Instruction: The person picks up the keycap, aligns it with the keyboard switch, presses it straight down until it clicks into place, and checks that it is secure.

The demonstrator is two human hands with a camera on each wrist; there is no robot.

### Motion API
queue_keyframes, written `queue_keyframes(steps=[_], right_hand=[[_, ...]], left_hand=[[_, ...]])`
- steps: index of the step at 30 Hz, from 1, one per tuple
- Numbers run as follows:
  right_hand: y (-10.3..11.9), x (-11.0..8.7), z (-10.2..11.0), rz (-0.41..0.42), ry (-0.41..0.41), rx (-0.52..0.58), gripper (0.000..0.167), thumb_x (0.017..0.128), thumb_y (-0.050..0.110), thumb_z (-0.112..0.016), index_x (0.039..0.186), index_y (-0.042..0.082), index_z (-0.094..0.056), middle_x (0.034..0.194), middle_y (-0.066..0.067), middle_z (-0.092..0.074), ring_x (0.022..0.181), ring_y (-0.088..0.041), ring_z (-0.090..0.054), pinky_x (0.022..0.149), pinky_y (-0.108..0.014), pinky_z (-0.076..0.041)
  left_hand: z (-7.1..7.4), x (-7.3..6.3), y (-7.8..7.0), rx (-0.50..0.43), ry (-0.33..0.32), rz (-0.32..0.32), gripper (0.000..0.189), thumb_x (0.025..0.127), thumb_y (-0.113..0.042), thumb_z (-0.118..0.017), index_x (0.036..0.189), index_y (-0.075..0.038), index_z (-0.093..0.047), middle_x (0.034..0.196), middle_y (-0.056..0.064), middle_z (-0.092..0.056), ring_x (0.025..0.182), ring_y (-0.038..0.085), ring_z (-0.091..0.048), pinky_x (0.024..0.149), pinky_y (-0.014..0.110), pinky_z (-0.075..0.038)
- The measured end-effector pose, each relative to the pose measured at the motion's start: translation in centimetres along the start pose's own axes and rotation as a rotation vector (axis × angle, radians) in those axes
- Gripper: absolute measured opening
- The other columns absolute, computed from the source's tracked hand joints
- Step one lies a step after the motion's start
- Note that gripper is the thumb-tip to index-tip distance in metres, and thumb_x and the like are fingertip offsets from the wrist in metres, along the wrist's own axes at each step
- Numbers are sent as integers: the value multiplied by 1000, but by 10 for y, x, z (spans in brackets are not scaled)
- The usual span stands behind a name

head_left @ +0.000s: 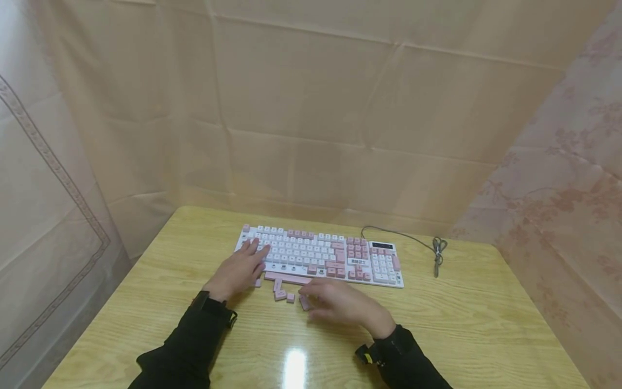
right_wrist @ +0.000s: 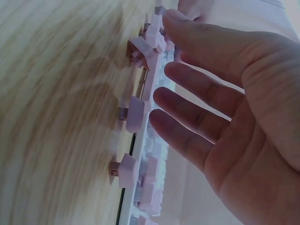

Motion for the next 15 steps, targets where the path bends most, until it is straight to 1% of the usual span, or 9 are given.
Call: queue_keyframes(steps=[5,10,15], right_hand=[[-1,1,-3,-11,22,2,47,89,19,-79,132,5,-65,124,-3,-67,109,-13,-63,97,-25,-49],[-2,3,-4,-12,27,-19,48,89,20,-79,132,5,-65,126,-2,-66,113,-12,-61,100,-26,-47],[-2,4,-6,-26,29,-57,48,88,19,-80,131,6,-66,128,-1,-65,116,-12,-60,102,-27,-46]], left_hand=[[0,1,1,9,2,2,48,104,-18,-56,149,-1,-48,154,32,-36,143,49,-31,114,58,-30],[0,0,0,9,6,4,48,104,-17,-56,149,-1,-48,154,33,-36,143,49,-31,114,58,-30],[-2,1,1,3,-12,0,48,104,-17,-57,148,0,-49,153,33,-37,143,49,-32,113,58,-31]])
Point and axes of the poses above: each hand's wrist, its own x-axis towards the middle knuckle, its own z-axis out of the back of the hand, y = z × x, the point moved 2 cm from there along x, towards the middle knuckle
